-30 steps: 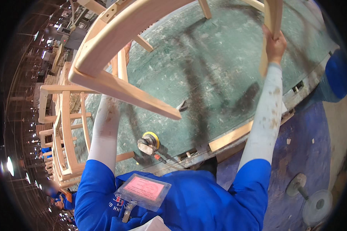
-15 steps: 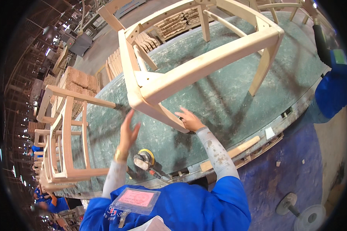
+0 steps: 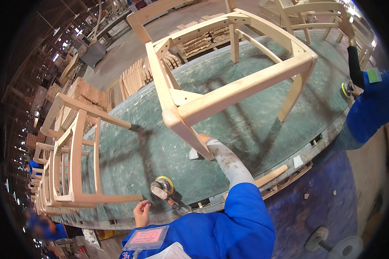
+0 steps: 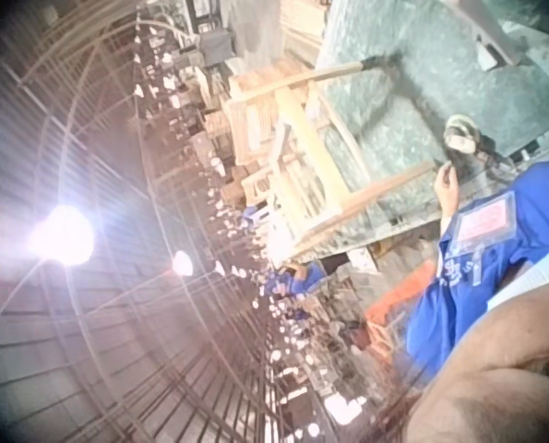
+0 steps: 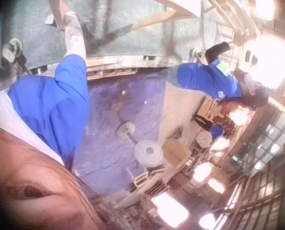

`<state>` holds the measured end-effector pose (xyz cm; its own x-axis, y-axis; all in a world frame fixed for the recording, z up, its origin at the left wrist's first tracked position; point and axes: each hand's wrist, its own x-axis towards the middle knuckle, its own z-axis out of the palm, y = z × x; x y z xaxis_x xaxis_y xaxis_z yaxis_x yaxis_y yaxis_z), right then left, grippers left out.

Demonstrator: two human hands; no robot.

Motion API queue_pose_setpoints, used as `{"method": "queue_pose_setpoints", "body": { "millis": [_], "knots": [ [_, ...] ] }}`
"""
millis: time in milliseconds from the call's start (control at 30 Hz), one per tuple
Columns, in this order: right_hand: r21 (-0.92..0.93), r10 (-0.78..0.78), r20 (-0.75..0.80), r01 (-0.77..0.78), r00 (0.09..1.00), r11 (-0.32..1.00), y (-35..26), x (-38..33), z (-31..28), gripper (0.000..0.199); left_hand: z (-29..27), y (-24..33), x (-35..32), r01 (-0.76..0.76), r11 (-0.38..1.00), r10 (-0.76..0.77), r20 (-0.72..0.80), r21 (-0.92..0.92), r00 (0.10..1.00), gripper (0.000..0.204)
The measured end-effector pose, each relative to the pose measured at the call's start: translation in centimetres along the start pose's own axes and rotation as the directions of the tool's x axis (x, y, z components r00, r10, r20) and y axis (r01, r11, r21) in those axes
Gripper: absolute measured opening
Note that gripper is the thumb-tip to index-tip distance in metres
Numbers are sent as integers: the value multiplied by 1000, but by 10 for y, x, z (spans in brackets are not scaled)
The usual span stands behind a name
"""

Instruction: The person uses a handheld orbital sander to smooth the surfaces of a wooden chair frame. They rotate the chair to access different legs and rails, then switch to a sanding block for finer finishing on edges and corners.

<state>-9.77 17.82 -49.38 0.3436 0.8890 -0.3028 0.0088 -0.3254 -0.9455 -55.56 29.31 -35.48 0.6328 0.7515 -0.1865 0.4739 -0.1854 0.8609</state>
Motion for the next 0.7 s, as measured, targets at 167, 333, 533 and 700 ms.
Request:
{"method": "queue_pose_setpoints", "body": {
  "millis": [167, 333, 533, 700],
  "knots": [
    [75, -10, -204, 26, 979, 997, -11, -2, -6, 46, -3, -11, 11, -23, 999, 23, 26, -23, 999, 17],
    [-86, 15, 103, -7, 995, 996, -24, -16, 11, 36, -1, -13, 3, 11, 999, -13, 67, 30, 998, 20],
    [-101, 147, 191, -129, 971, 986, -12, 8, 14, 49, -25, -34, -24, 168, 985, -165, 74, -34, 984, 20],
    [-307, 294, 501, -151, 814, 940, -61, 4, -3, 31, -62, -48, -41, 201, 980, -201, -2, -5, 980, 18]
  ]
}}
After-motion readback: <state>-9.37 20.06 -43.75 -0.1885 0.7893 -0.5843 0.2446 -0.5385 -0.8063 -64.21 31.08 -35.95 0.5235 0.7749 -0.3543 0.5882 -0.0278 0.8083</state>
